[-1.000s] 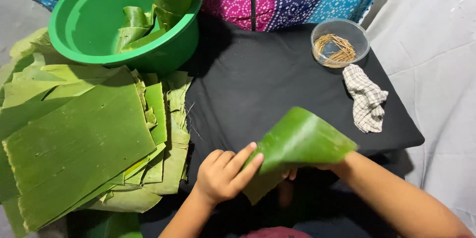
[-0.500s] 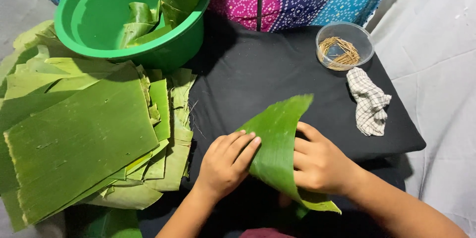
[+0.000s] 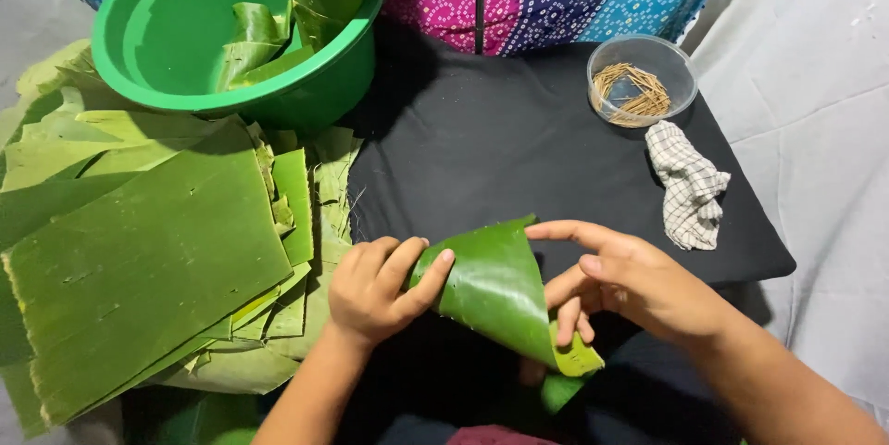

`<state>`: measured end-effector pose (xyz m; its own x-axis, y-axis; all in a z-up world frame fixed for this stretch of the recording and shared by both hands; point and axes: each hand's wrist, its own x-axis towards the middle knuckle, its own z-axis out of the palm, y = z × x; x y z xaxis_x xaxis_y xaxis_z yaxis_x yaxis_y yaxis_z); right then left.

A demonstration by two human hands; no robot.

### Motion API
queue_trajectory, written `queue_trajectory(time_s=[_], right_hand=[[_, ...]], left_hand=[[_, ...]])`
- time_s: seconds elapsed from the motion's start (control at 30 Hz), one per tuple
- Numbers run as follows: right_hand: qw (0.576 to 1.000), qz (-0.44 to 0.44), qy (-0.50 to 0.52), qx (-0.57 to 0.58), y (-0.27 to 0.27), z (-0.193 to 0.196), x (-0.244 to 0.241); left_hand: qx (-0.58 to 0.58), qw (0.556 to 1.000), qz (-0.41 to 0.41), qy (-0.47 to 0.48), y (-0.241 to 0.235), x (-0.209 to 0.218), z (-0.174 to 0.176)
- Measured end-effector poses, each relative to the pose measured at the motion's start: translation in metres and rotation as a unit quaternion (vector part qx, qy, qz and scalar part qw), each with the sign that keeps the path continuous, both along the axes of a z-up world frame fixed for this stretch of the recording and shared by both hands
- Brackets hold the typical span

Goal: Folding banana leaves into cones and securing them with small wooden pins

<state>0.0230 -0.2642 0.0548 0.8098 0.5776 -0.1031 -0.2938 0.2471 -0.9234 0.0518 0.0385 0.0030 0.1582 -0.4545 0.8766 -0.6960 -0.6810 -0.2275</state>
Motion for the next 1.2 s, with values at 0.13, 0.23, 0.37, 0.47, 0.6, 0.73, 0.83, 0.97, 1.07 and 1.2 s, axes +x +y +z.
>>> queue_trajectory(time_s=[0.13, 0.23, 0.37, 0.47, 0.6, 0.73, 0.83, 0.97, 1.07, 1.2], right_hand=[[0.999, 0.022, 0.040, 0.007, -0.001, 0.013, -0.003], [0.992, 0.029, 0.091, 0.087, -0.002, 0.014, -0.006], [0.983, 0.030, 0.143, 0.111, -0.006, 0.012, -0.009], [0.971, 0.031, 0.187, 0.145, -0.011, 0.005, -0.010], [0.951, 0.064, 0.238, 0.186, -0.013, -0.004, -0.009], [0.974, 0.043, 0.184, 0.129, 0.002, 0.012, -0.011], [0.989, 0.012, 0.138, 0.047, 0.005, 0.022, -0.013], [0.970, -0.035, -0.073, -0.230, 0.006, 0.038, -0.022], [0.884, -0.029, -0.336, -0.324, 0.008, 0.039, -0.024], [0.832, 0.008, -0.484, -0.273, 0.015, 0.041, -0.016]], left_hand=[[0.063, 0.995, 0.059, 0.046, 0.005, -0.011, 0.015], [0.069, 0.995, 0.066, 0.026, 0.007, -0.010, 0.014], [0.082, 0.993, 0.079, 0.015, 0.011, -0.009, 0.016], [0.089, 0.993, 0.083, 0.000, 0.015, -0.005, 0.018], [0.091, 0.994, 0.061, -0.007, 0.017, -0.006, 0.021], [0.099, 0.994, 0.033, -0.018, 0.014, -0.010, 0.021], [0.092, 0.996, -0.019, -0.012, 0.014, -0.007, 0.022], [0.076, 0.972, -0.084, 0.208, 0.006, -0.010, 0.011], [0.003, 0.895, -0.133, 0.426, -0.008, -0.020, -0.005], [-0.150, 0.691, -0.199, 0.679, -0.029, -0.041, -0.011]])
